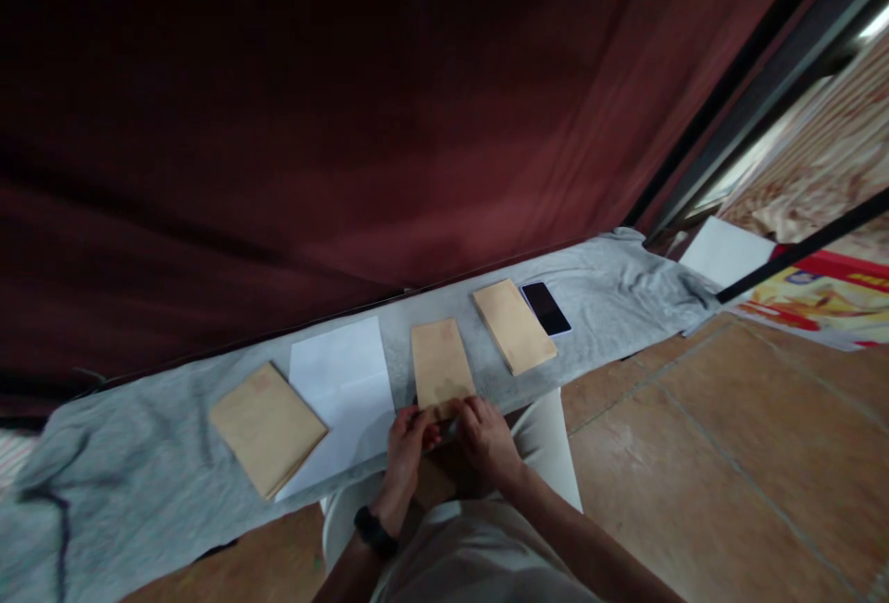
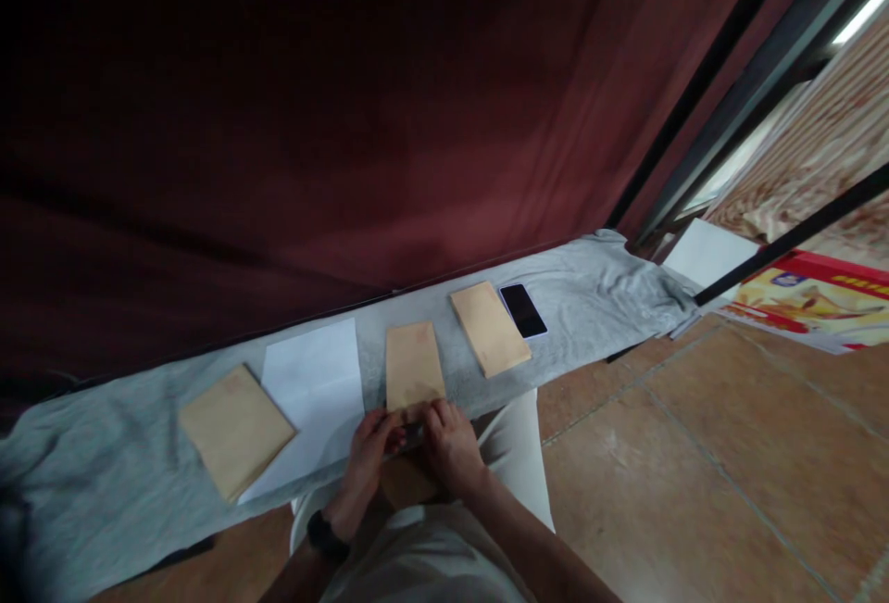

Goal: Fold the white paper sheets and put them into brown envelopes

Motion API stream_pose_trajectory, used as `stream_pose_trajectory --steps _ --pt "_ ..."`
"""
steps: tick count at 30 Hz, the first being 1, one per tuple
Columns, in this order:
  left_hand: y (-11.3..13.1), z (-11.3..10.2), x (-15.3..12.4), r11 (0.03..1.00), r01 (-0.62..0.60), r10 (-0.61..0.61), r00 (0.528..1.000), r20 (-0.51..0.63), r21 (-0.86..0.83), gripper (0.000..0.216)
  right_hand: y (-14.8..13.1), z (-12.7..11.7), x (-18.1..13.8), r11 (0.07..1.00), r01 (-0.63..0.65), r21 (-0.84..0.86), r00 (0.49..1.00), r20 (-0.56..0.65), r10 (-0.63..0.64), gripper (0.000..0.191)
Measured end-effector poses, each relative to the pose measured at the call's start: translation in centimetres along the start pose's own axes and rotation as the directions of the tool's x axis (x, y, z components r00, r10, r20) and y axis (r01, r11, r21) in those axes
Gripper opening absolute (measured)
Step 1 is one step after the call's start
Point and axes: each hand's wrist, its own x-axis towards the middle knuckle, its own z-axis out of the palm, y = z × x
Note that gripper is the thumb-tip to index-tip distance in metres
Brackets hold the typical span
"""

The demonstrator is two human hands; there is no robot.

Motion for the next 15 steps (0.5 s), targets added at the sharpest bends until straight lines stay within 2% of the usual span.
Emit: stream_pose_trajectory --steps 1,3,6,9,12,14,15 --pt "0.2 0.2 -0.2 1.000 -0.016 0.016 1.000 0.004 -0.004 0.048 -0.5 0.1 0.0 0.996 0.066 -0.053 0.998 0.023 -0.065 0.042" --pt "0.7 0.6 -0.6 0.999 -0.051 0.051 0.999 0.013 -0.001 0.050 -1.4 0.2 0.4 0.987 0.109 -0.122 0.994 0.030 -0.106 0.046" --pt "1.7 0.9 -1.0 0.997 -0.076 0.076 0.996 0.041 -0.004 0.059 -1.7 0.0 1.3 0.986 0.074 -0.147 0.997 0.001 -0.075 0.052" --pt "2.3 0.9 -1.1 0.995 -0.088 0.091 0.993 0.070 -0.048 0.068 -1.1 -1.1 1.9 0.995 0.053 -0.081 0.998 -0.037 -0.056 0.056" --pt "2.4 0.8 -1.0 0.998 -0.055 0.059 0.993 0.099 -0.043 0.071 -0.4 -2.7 2.5 0.982 0.002 0.191 0.989 -0.143 0.026 0.044" --pt "2.2 1.0 -1.1 0.999 -0.018 0.022 0.992 0.128 -0.033 0.067 -0.3 -3.4 2.8 0.881 -0.075 0.468 0.958 -0.212 0.194 0.031" --pt "2.1 1.3 -1.2 0.999 0.003 0.003 0.989 0.151 -0.042 0.064 -0.3 -3.6 3.0 0.786 -0.116 0.607 0.933 -0.206 0.296 0.030"
